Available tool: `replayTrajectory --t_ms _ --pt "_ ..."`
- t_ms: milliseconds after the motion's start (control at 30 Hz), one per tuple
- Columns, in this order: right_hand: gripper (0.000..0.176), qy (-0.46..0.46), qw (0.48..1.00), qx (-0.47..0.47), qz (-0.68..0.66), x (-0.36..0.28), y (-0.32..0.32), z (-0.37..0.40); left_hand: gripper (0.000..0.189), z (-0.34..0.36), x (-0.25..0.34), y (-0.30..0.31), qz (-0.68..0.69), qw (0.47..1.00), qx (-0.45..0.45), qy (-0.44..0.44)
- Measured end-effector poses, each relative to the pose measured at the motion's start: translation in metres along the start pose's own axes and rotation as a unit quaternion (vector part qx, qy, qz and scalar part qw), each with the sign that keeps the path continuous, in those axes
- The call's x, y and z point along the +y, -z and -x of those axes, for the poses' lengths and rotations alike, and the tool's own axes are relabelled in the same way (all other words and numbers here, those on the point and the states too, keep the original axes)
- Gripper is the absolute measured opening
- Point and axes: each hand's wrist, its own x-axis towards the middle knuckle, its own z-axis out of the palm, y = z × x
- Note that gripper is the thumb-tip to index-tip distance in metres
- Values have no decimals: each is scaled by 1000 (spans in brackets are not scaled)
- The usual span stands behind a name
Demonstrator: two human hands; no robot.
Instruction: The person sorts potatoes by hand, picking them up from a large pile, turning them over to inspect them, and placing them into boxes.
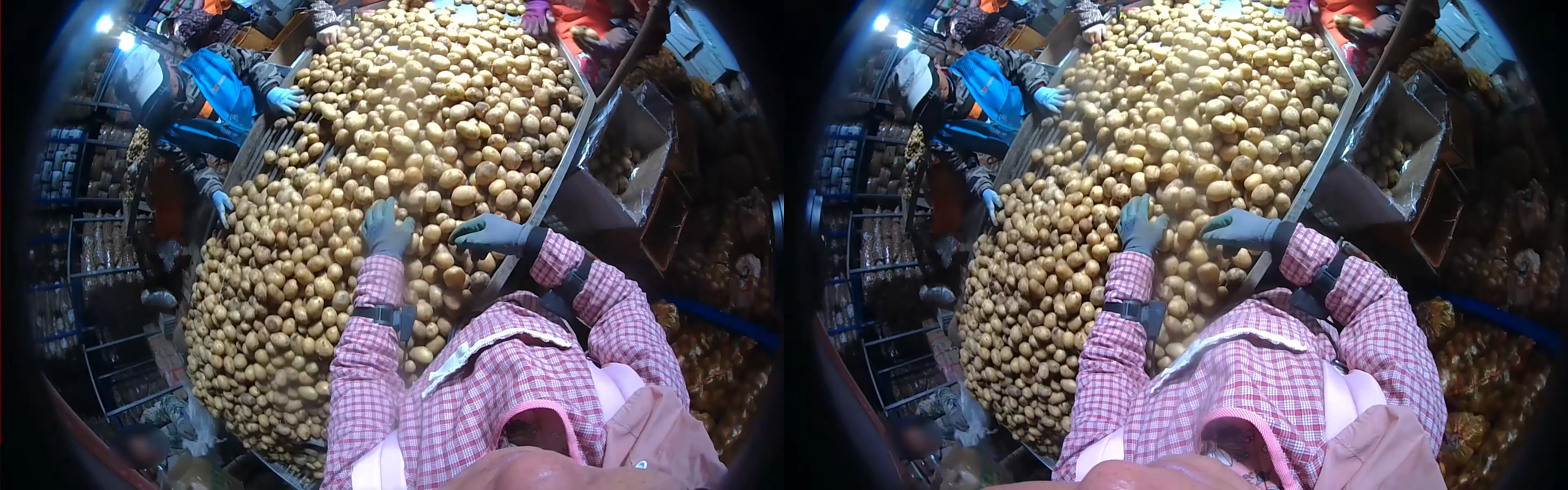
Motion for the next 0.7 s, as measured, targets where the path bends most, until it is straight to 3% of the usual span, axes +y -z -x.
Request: replayTrajectory --t_ms 67,100,133,233,267,333,467,700 --pt "31 30 999 28 -15 13 19 -11 66 -1 -4 -6 5 999 5 -34" --pt "30 54 997 43 -13 12 29 -14 66 -2 3 5 4 999 -33 -32" --pt "29 -49 995 65 -56 -14 31 -3 66 -3 1 5 6 999 -35 -39" --pt "27 78 993 77 -52 -13 52 -13 63 -8 -6 3 22 998 -27 -55" --pt "26 9 992 95 -78 -18 57 -13 62 -8 -8 2 42 998 -23 -50" --pt "28 114 988 97 -41 -8 65 -31 60 -7 -10 4 83 996 -14 -41" --pt "29 48 989 91 -110 -13 75 -50 55 0 -21 25 222 975 10 -24" --pt "31 17 985 94 -141 -31 70 -67 53 25 -48 50 75 992 96 -41"
